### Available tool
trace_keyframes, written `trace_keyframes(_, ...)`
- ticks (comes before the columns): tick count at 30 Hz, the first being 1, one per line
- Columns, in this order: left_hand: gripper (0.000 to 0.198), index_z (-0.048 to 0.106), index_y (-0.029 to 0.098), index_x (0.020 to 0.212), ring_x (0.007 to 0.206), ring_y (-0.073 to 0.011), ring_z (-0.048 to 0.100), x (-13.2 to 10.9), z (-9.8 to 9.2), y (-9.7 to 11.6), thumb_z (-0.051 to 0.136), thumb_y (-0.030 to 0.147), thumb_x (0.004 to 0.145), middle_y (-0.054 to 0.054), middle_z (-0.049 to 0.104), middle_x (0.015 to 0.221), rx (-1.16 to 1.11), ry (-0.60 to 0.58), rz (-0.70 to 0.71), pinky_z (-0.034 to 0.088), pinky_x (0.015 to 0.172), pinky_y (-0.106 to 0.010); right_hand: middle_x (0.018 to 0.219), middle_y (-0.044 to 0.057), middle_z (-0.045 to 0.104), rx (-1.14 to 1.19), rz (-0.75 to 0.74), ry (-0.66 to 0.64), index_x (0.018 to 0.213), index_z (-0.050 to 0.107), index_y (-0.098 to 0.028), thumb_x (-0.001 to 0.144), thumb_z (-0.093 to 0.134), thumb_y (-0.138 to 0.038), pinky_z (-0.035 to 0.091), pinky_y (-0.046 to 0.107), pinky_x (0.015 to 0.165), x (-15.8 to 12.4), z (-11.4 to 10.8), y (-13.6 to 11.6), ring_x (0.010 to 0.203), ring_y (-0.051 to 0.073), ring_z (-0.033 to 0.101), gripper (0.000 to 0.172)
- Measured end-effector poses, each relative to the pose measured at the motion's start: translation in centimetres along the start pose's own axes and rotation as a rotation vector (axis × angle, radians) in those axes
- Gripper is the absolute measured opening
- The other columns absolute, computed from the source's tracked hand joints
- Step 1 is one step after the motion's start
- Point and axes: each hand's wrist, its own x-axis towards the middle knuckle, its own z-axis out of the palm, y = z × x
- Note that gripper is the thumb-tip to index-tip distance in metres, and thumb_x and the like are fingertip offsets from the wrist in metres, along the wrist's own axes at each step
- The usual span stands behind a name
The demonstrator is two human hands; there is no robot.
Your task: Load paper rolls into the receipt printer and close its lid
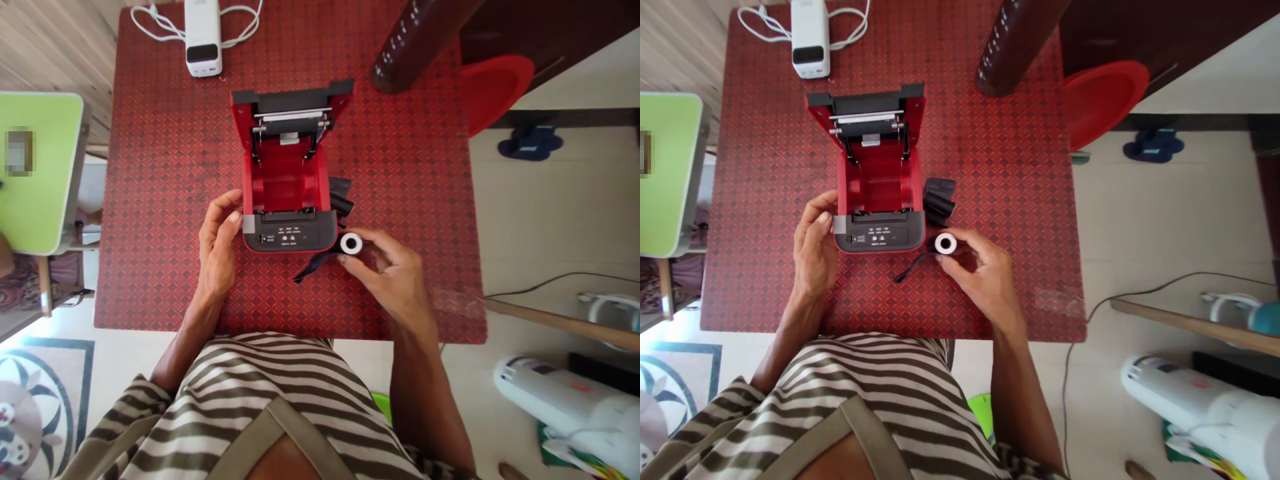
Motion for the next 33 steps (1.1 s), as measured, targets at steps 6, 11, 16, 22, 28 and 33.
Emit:
trace_keyframes(6,0.041,0.098,0.035,0.140,0.122,-0.0245,0.089,0.0,0.6,0.5,0.097,0.067,0.115,-0.003,0.096,0.135,-0.032,0.027,0.038,0.072,0.107,-0.037,0.136,0.007,0.101,-0.068,-0.072,-0.094,0.136,0.096,-0.033,0.105,0.090,-0.034,0.079,0.061,0.113,0.7,0.6,-0.5,0.120,0.036,0.098,0.032)
trace_keyframes(11,0.043,0.098,0.030,0.132,0.124,-0.0304,0.092,0.1,1.3,1.1,0.094,0.070,0.115,-0.007,0.096,0.129,-0.049,0.056,0.033,0.077,0.107,-0.044,0.152,0.007,0.098,-0.024,0.016,-0.204,0.160,0.089,-0.037,0.103,0.100,-0.037,0.081,0.063,0.114,0.9,-2.5,-1.8,0.113,0.034,0.098,0.059)
trace_keyframes(16,0.047,0.098,0.029,0.125,0.126,-0.0316,0.091,0.4,1.5,1.4,0.094,0.075,0.113,-0.007,0.096,0.124,-0.004,0.096,0.046,0.078,0.113,-0.046,0.125,0.004,0.099,-0.139,-0.125,-0.058,0.137,0.097,-0.039,0.114,0.093,-0.033,0.082,0.052,0.103,3.7,-5.5,-2.9,0.106,0.030,0.096,0.024)
trace_keyframes(22,0.046,0.099,0.029,0.124,0.110,-0.0260,0.089,0.7,1.6,1.3,0.096,0.073,0.111,-0.006,0.094,0.118,0.006,0.122,0.046,0.076,0.103,-0.038,0.155,0.009,0.092,-0.313,-0.294,-0.174,0.150,0.091,-0.039,0.106,0.101,-0.031,0.070,0.072,0.132,8.5,-3.2,-2.1,0.146,0.044,0.087,0.046)
trace_keyframes(28,0.051,0.096,0.029,0.122,0.112,-0.0299,0.091,0.9,1.7,1.4,0.096,0.078,0.109,-0.007,0.096,0.118,0.041,0.131,0.019,0.078,0.105,-0.044,0.132,0.013,0.090,-0.435,-0.332,-0.291,0.137,0.089,-0.030,0.103,0.101,-0.032,0.071,0.071,0.120,10.3,-1.1,-1.7,0.133,0.047,0.083,0.036)
trace_keyframes(33,0.050,0.097,0.030,0.123,0.116,-0.0306,0.092,0.9,1.5,1.5,0.097,0.078,0.109,-0.007,0.097,0.120,0.032,0.117,0.011,0.078,0.108,-0.045,0.128,0.015,0.087,-0.487,-0.335,-0.300,0.128,0.088,-0.029,0.106,0.095,-0.030,0.069,0.072,0.118,10.1,-1.2,-1.9,0.130,0.050,0.083,0.023)
